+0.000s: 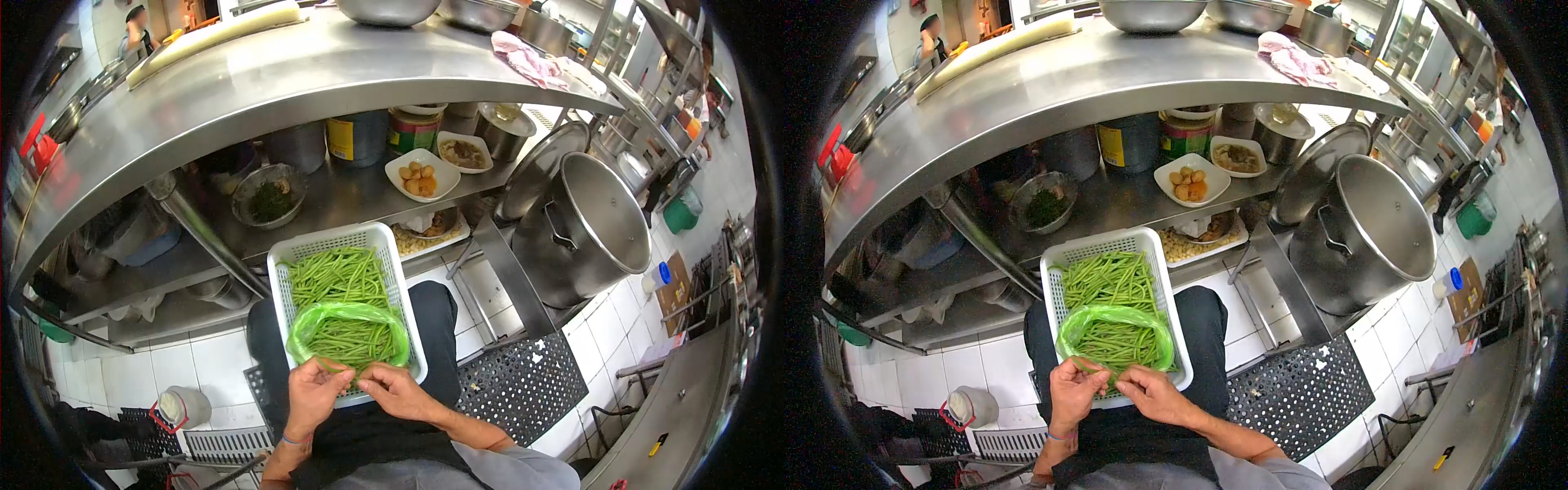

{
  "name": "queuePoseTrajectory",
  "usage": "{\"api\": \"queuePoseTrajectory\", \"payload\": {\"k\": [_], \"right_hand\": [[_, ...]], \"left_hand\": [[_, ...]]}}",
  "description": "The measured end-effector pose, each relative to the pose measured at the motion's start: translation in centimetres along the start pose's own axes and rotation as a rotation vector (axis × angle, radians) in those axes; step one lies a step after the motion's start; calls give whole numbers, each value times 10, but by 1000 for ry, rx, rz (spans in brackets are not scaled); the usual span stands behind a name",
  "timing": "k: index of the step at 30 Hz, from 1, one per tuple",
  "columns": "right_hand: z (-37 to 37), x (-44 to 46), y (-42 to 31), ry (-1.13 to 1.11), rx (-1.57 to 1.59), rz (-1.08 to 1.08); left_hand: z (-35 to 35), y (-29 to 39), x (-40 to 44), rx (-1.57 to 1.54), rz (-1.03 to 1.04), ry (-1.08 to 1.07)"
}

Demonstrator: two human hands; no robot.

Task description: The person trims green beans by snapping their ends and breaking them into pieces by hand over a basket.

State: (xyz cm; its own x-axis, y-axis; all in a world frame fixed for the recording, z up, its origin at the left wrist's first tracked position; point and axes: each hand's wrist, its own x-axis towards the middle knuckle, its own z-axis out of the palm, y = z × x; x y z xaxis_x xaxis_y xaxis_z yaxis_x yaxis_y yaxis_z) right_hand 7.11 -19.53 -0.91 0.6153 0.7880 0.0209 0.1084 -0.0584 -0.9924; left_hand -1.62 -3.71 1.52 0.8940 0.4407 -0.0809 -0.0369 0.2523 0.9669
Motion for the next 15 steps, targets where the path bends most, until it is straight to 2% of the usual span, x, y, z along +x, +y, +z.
{"api": "queuePoseTrajectory", "payload": {"k": [2, 8, 11, 14, 15], "right_hand": [[1, -2, 9, -10, -28, -60], [-9, -1, 3, 16, 64, 0], [-19, 0, -5, -37, 35, -114], [-20, -1, -7, -26, -24, -130], [-18, 0, -3, 55, -104, -164]], "left_hand": [[-1, -4, -1, -28, 13, -1], [-3, 1, -1, -19, 64, 30], [-3, 0, -1, 25, 67, 26], [-5, -3, -3, 37, 44, -1], [-4, -2, -3, 37, 32, -11]]}}
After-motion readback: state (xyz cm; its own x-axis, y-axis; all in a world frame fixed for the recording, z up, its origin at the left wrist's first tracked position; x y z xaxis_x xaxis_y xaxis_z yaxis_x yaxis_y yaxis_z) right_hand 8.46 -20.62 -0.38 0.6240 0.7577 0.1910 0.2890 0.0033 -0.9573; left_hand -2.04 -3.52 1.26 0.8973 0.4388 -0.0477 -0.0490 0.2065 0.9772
